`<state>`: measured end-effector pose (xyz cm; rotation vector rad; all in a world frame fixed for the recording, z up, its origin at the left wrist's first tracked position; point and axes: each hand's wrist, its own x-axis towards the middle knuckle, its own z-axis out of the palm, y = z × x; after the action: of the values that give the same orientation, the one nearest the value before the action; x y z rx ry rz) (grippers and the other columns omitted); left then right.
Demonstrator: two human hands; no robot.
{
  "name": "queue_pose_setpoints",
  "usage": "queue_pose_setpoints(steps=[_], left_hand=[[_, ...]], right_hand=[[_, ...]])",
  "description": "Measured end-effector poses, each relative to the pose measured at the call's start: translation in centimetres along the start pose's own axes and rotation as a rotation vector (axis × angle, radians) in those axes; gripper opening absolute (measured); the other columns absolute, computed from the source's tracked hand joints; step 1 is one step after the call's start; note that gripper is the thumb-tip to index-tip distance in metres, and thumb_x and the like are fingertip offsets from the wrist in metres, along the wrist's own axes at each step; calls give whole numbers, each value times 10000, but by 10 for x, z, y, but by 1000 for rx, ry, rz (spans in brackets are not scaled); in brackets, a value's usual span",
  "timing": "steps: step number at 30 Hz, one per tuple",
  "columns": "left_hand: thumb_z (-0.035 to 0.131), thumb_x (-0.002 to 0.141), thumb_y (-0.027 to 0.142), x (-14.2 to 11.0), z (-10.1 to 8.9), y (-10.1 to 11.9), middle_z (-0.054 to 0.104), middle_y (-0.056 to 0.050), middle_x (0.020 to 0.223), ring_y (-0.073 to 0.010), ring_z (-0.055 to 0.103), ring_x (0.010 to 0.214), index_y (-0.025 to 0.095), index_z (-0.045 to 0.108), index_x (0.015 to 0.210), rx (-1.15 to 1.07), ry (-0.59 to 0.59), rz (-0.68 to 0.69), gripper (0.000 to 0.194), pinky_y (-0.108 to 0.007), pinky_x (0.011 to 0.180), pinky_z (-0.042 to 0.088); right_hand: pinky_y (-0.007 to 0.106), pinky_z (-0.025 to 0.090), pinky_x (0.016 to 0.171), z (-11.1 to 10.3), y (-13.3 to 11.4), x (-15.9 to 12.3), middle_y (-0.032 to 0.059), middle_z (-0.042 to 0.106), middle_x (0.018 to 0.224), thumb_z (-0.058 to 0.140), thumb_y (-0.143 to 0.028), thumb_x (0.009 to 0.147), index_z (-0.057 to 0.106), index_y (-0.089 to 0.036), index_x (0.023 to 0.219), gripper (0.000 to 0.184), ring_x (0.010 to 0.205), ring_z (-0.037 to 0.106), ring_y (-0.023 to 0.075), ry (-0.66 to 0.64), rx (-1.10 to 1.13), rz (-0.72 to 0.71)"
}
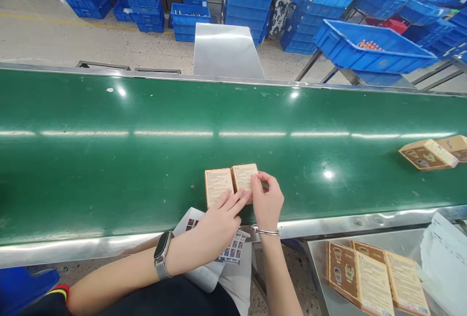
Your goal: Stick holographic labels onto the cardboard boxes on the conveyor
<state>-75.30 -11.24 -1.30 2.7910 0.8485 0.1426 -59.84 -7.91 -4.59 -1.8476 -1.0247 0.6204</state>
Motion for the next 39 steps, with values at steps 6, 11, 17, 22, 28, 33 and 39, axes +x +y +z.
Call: queue_pose_setpoints(steps=[6, 11, 17, 22, 28, 33, 39], left_hand=[[656, 825, 158, 12, 4, 0, 407, -307, 1529, -385, 371, 1459, 34, 731, 914, -64, 18, 34, 170, -511, 1186, 308], [541, 952, 162, 13, -1, -6, 654, -143, 1352, -260, 579, 1301, 131, 711, 873, -394, 142, -35, 190, -458, 1187, 335], [604, 960, 267, -10, -37, -11, 705, 45, 710, -115, 634, 642, 212, 729, 920, -839, 92, -347, 143, -210, 606, 449], [792, 801, 260, -22, -51, -15, 661, 61, 671, -103, 574, 608, 192, 723, 872, -1027, 19, -470, 120, -192, 578, 383], [688, 872, 219, -29, -53, -16, 626, 54, 583, -92, 509, 535, 178, 724, 744, -941, -77, -512, 139, -208, 581, 345], [650, 899, 231, -31, -60, -18, 625, 50, 592, -99, 507, 557, 181, 730, 766, -929, -110, -508, 163, -206, 583, 342], [643, 900, 225, -30, -60, -22, 656, 37, 630, -105, 526, 573, 175, 730, 788, -896, -124, -486, 151, -210, 584, 349]], right_hand=[[352, 493, 637, -3, 1, 15, 144, 685, 1083, 649, -530, 733, 543, -198, 1022, 453, 627, 615, 188, 154, -128, -85], [412, 513, 754, -44, -16, 11, 142, 704, 1002, 551, -554, 815, 612, -202, 940, 379, 823, 658, 272, 130, -173, -221], [308, 597, 692, -93, -38, -36, 38, 771, 931, 678, -530, 874, 733, -272, 990, 288, 810, 731, 236, -568, -165, -401], [259, 594, 559, -92, -35, -52, 36, 778, 912, 615, -468, 937, 732, -263, 1049, 262, 702, 730, 208, -556, -192, -427], [296, 613, 665, -85, -35, -58, 78, 724, 1078, 528, -307, 1018, 670, -255, 1168, 213, 948, 704, 233, -595, -232, -633], [416, 560, 879, -78, -41, -54, 96, 703, 1117, 526, -162, 1017, 672, -216, 1071, 165, 1092, 643, 266, -458, -337, -1009], [424, 548, 902, -73, -45, -59, 117, 696, 1147, 489, -122, 1018, 653, -186, 1056, 180, 1098, 638, 263, -478, -369, -1060]])
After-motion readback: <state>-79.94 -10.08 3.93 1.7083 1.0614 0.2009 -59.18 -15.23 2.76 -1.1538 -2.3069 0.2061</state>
